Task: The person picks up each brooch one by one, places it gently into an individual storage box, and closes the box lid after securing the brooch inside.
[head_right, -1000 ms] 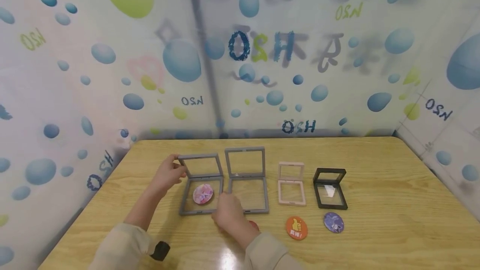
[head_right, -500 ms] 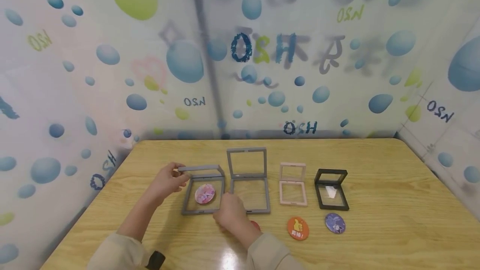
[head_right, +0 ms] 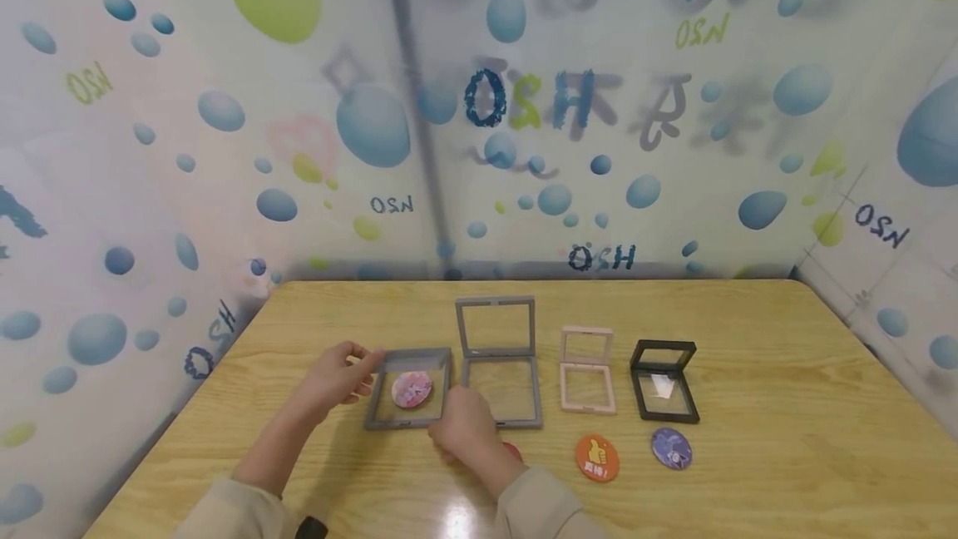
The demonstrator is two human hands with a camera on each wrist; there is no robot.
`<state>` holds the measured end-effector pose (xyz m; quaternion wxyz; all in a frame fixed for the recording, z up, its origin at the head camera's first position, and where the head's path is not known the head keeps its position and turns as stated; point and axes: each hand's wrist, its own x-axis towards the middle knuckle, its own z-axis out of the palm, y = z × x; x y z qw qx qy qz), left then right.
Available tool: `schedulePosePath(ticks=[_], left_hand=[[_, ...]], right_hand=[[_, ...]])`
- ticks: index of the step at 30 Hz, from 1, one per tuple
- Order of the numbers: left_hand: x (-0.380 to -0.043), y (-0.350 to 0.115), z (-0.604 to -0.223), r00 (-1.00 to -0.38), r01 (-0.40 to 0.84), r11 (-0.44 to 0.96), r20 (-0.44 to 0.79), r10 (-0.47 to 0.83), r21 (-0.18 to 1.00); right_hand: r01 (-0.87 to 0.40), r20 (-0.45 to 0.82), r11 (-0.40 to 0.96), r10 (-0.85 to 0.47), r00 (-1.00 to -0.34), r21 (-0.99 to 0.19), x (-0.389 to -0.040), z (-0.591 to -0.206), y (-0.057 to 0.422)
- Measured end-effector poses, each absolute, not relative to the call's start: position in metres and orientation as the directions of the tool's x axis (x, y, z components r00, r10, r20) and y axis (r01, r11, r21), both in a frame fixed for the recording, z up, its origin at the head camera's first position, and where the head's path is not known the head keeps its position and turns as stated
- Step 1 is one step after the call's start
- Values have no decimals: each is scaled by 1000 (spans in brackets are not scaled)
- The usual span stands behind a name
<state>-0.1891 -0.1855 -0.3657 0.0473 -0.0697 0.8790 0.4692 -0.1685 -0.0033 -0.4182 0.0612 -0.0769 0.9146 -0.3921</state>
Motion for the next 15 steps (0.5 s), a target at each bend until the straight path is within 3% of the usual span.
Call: schedulePosePath(ticks=[15], left_hand=[[-175,-182,-373,-992,-76,766,-125,6,638]], right_hand=[[-108,-43,685,-199,-979,-721,-168,-420,-3]])
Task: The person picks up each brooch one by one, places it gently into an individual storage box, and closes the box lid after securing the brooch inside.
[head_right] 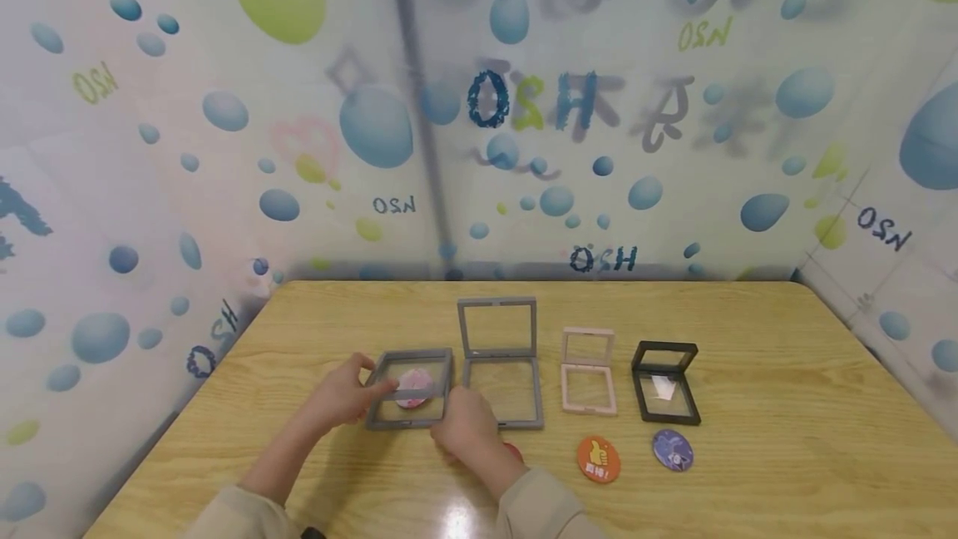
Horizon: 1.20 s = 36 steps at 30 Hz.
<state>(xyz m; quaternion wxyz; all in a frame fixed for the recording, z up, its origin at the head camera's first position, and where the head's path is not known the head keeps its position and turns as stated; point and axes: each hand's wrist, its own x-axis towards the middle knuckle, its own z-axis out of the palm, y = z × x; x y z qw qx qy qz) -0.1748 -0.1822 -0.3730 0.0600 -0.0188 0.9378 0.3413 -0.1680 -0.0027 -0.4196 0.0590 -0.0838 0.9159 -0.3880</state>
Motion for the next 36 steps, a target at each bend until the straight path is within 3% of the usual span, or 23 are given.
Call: schedulePosePath(ticks=[25,36], left_hand=[[-172,-178,-388,-995,25,865,-71,70,501],[-174,-177,-387,-988,21,916,-131,80,402]], right_hand=[[-122,-14,776,-166,-986,-618,-168,-419,-4],[-114,-31,773,-170,-985,-623,-171,-421,-5]])
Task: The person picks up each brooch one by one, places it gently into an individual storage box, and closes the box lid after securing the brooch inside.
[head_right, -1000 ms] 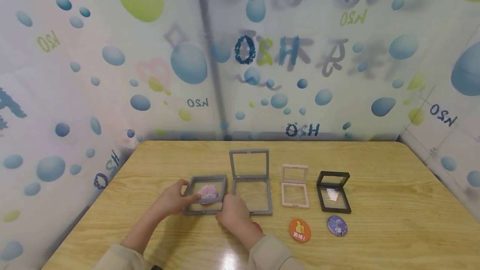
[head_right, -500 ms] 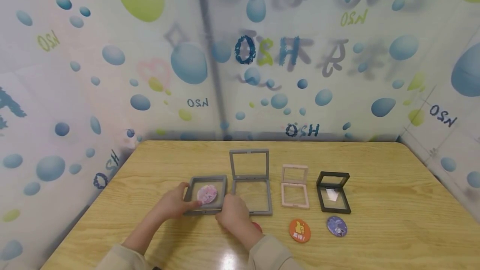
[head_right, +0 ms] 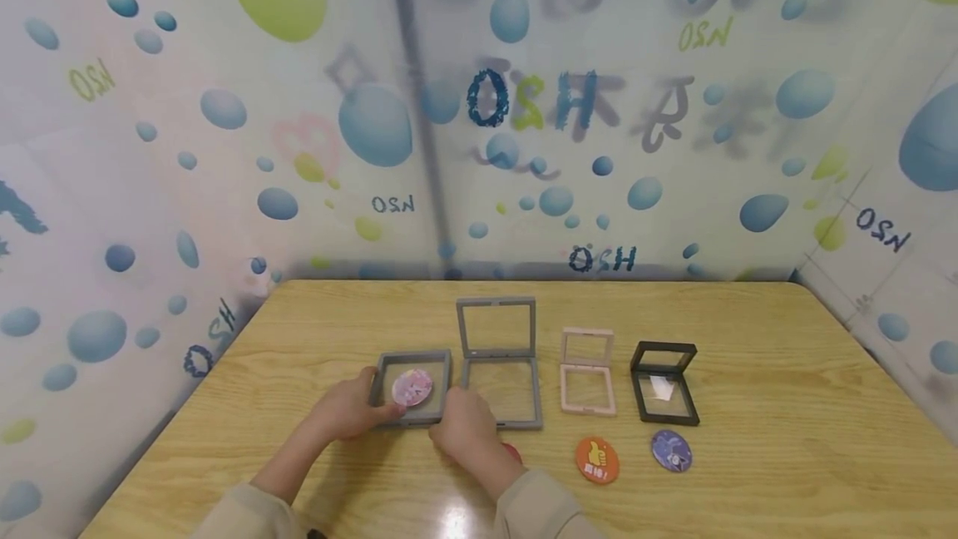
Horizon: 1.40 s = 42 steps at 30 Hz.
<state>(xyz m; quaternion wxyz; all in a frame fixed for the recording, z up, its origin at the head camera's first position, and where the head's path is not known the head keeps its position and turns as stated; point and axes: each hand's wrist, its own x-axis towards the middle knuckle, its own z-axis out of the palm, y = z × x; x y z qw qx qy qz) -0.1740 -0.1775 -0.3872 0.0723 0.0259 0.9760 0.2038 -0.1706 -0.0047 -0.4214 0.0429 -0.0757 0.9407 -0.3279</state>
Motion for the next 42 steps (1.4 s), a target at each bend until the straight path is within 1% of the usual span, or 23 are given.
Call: schedulePosePath(ticks=[5,14,27,42], left_hand=[[-178,-174,-390,-989,23,930,-126,75,367],[-189,-170,-396,-991,74,936,-80,108,343],[-193,-169,-391,-987,54,940,-127,102,338],[-193,-164,-392,-989,41,952,-126,83,305]], right_hand=[[-125,-26,769,-181,-983,-626,-172,-424,-5],[-135,-28,761,-197,-980,-634,-170,-422,-5],[-142,-30,753,-209,-977,-642,-170,-419,-4],[-159,-14,738,-222,-975,-656,-170,-419,-2]])
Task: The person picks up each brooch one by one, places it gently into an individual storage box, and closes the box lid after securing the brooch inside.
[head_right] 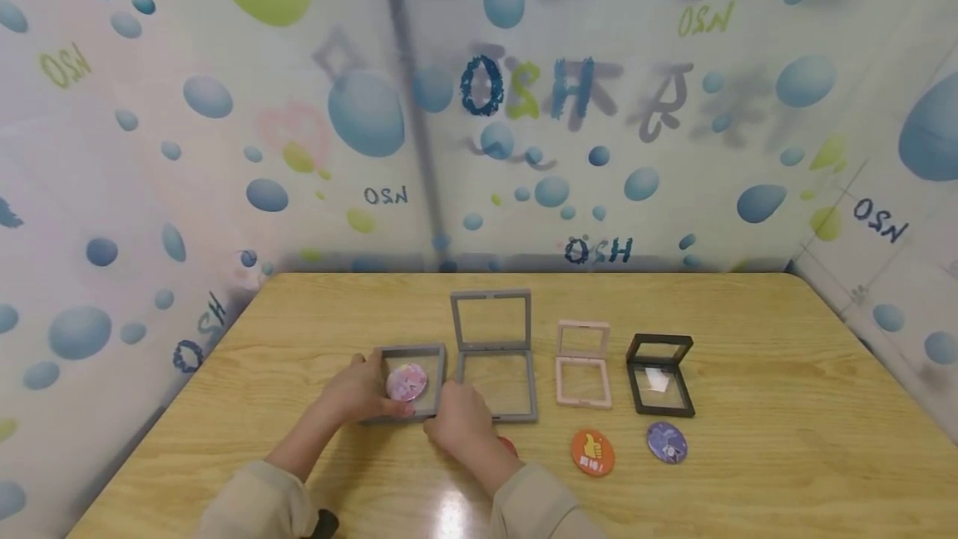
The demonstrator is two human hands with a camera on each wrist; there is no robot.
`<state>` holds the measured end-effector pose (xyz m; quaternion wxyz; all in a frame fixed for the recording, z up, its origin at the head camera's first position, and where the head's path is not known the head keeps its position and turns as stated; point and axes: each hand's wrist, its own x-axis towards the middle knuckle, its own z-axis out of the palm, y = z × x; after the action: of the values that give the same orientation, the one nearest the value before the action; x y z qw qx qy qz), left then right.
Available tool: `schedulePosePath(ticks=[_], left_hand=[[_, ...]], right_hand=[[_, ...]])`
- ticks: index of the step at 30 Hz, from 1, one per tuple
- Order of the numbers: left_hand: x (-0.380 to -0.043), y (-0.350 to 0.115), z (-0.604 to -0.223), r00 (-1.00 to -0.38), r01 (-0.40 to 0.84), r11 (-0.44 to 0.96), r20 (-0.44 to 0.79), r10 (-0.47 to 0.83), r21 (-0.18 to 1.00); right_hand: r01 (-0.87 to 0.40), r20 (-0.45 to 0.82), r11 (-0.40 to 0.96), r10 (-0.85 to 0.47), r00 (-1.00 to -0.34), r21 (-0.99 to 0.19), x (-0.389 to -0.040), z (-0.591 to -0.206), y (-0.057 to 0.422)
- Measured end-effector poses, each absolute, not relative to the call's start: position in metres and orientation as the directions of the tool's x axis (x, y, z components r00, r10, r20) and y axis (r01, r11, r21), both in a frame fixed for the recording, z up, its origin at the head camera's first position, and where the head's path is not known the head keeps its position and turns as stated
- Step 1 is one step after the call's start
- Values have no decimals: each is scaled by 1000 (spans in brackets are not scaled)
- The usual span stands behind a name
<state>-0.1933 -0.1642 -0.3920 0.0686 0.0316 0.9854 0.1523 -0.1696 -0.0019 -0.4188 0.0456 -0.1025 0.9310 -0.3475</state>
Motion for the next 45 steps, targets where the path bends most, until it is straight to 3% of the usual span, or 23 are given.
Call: schedulePosePath(ticks=[18,27,37,45], left_hand=[[-192,-168,-393,-987,47,940,-127,95,339],[-190,-178,-389,-974,85,885,-148,170,459],[-183,-174,-382,-991,117,921,-14,132,372],[-174,-156,-383,-991,135,919,72,117,370]], right_hand=[[-164,-27,741,-238,-971,-651,-169,-419,-1],[-157,-31,691,-252,-967,-706,-164,-408,8],[-107,-90,625,-275,-957,-773,-159,-396,45],[-167,-18,759,-229,-973,-629,-154,-389,68]])
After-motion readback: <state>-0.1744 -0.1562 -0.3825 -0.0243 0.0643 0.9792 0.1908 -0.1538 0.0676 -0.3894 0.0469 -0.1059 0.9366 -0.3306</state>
